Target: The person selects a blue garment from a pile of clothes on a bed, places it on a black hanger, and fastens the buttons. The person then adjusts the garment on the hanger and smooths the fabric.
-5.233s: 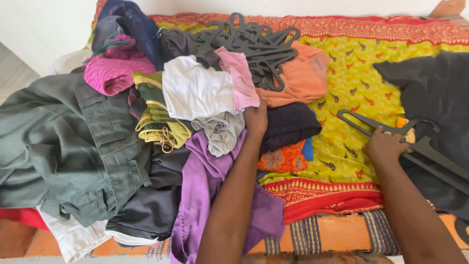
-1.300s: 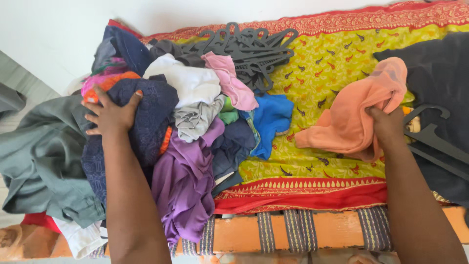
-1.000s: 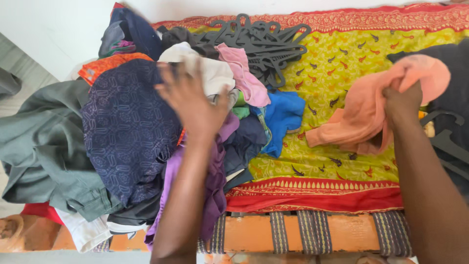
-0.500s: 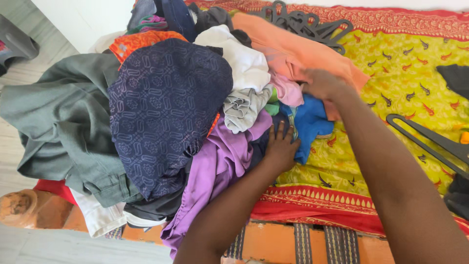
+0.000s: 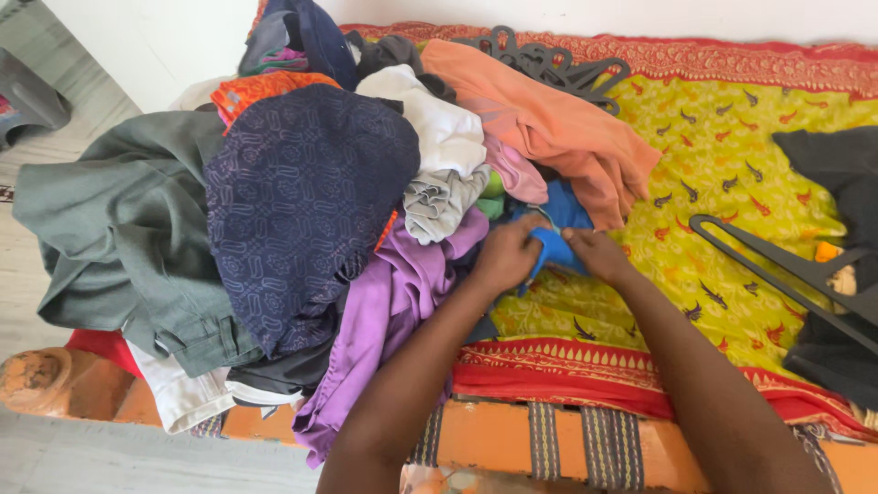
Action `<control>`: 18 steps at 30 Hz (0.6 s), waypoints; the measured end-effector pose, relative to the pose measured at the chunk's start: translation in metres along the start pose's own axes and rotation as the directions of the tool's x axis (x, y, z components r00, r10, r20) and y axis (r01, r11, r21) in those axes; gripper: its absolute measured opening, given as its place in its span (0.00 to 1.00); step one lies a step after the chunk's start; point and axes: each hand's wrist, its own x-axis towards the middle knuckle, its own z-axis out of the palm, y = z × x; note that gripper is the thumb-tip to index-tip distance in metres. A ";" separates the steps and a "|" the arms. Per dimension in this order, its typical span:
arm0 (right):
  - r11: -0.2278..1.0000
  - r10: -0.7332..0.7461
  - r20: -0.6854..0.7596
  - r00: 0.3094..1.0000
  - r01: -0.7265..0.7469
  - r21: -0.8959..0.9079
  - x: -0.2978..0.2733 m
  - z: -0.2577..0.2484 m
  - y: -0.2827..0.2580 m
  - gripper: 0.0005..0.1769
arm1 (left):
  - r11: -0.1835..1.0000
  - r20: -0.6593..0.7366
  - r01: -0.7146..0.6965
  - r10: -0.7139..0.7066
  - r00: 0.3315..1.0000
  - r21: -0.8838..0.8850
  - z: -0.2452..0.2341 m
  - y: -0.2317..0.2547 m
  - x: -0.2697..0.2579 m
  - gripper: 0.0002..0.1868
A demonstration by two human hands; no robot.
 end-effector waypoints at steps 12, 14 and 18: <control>0.445 -0.083 -0.267 0.960 0.276 0.852 -0.080 -0.100 -0.109 0.23 | 0.662 -0.004 -0.262 0.365 0.931 -0.702 0.003 0.113 0.014 0.50; 0.371 -0.059 -0.306 0.950 0.305 0.877 -0.102 -0.122 -0.103 0.20 | 0.792 -0.077 -0.460 0.471 0.879 -0.403 0.009 0.096 0.001 0.61; 0.607 0.095 -0.407 0.908 0.272 0.747 -0.138 -0.151 -0.061 0.17 | 0.744 0.604 0.272 0.215 0.768 -0.611 0.073 0.034 -0.012 0.58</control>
